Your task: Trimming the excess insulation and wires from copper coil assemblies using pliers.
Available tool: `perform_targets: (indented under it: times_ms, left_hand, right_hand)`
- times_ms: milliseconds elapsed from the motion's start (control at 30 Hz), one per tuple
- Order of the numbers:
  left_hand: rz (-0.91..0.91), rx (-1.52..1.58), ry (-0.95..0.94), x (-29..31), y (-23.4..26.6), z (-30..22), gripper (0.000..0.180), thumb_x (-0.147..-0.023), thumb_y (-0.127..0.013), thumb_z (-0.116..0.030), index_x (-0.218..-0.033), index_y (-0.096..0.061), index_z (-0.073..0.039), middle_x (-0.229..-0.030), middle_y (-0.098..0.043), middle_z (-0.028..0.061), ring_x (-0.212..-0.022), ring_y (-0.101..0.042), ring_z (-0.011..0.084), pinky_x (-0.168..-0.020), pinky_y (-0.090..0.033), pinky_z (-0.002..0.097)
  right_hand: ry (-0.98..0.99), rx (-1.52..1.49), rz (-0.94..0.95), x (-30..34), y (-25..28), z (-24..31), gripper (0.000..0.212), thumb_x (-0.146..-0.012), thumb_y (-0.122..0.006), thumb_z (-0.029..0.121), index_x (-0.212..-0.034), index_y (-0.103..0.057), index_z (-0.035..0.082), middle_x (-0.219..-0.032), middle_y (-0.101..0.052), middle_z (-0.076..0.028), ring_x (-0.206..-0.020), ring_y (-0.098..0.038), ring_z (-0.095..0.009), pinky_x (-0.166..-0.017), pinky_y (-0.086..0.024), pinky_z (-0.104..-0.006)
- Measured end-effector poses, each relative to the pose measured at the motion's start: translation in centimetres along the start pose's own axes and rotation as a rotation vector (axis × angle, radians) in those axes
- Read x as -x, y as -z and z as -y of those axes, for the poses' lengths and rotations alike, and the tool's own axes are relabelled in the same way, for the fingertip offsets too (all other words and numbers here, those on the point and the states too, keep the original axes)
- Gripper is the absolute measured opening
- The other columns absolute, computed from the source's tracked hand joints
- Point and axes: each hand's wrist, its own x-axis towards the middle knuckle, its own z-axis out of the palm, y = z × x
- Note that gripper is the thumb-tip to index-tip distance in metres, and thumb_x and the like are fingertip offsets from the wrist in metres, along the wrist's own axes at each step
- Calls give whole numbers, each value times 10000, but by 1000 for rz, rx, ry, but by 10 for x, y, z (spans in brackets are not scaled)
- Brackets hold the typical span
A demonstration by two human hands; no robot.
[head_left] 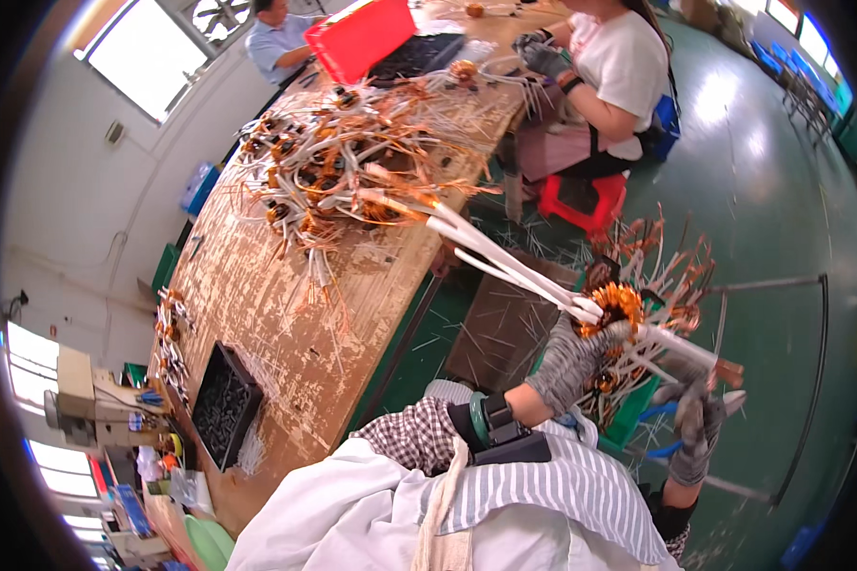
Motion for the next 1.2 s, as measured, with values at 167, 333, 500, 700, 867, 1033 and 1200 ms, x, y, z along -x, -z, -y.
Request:
perform_targets:
  times_ms: [167,333,500,700,867,1033,1200]
  left_hand:
    - [-69,-340,-315,7,24,-21,560,-713,-739,-188,-1141,-411,-36,-1024,-546,28,-950,-519,112,-828,-434,267]
    - [-3,-355,-463,17,61,-73,653,-670,-763,-173,-1196,-403,-30,-1119,-525,55,-1044,-495,143,-905,-403,302]
    - [-74,-780,-714,34,117,-154,738,-617,-803,-177,-1213,-392,-34,-1104,-519,61,-1034,-505,165,-919,-411,327]
    - [-193,-464,-692,25,190,-292,569,-730,-707,-127,-1195,-391,-42,-1050,-549,68,-911,-569,151,-744,-515,273]
    - [-451,-560,-940,-63,265,-385,584,-758,-672,-236,-1206,-362,-25,-1026,-533,116,-875,-570,165,-746,-503,259]
    - [-823,-854,-687,-167,316,-416,581,-784,-650,-183,-1248,-357,10,-1028,-545,156,-822,-574,195,-711,-488,281]
    - [-603,-1131,-507,-71,339,-381,549,-781,-649,-192,-1235,-392,-19,-991,-553,154,-830,-560,189,-724,-474,280]
  right_hand:
    - [-211,352,126,-43,-29,-18,418,-869,-536,198,-1232,-440,14,-915,-579,-22,-729,-514,-80,-632,-436,-225]
    - [-637,-326,263,-37,-12,-111,231,-844,-564,254,-818,-500,34,-659,-487,-16,-642,-544,-212,-629,-478,-311]
    - [-650,-434,604,-96,-121,-54,321,-823,-583,269,-967,-524,-11,-1057,-561,-179,-879,-585,-228,-743,-522,-378]
    - [-396,-728,180,-105,-112,-78,302,-907,-441,326,-692,-434,113,-1065,-583,-174,-994,-567,-241,-655,-513,-374]
    - [-602,-657,-15,-80,-105,-162,249,-852,-535,337,-700,-515,141,-843,-619,-115,-803,-601,-249,-645,-501,-413]
    - [-848,-623,-70,-58,-129,-199,228,-841,-553,338,-714,-522,151,-792,-614,-90,-751,-600,-233,-650,-497,-407]
    - [-888,-678,-701,105,-51,-129,211,-812,-598,347,-759,-537,152,-709,-582,-46,-665,-576,-206,-671,-481,-394]
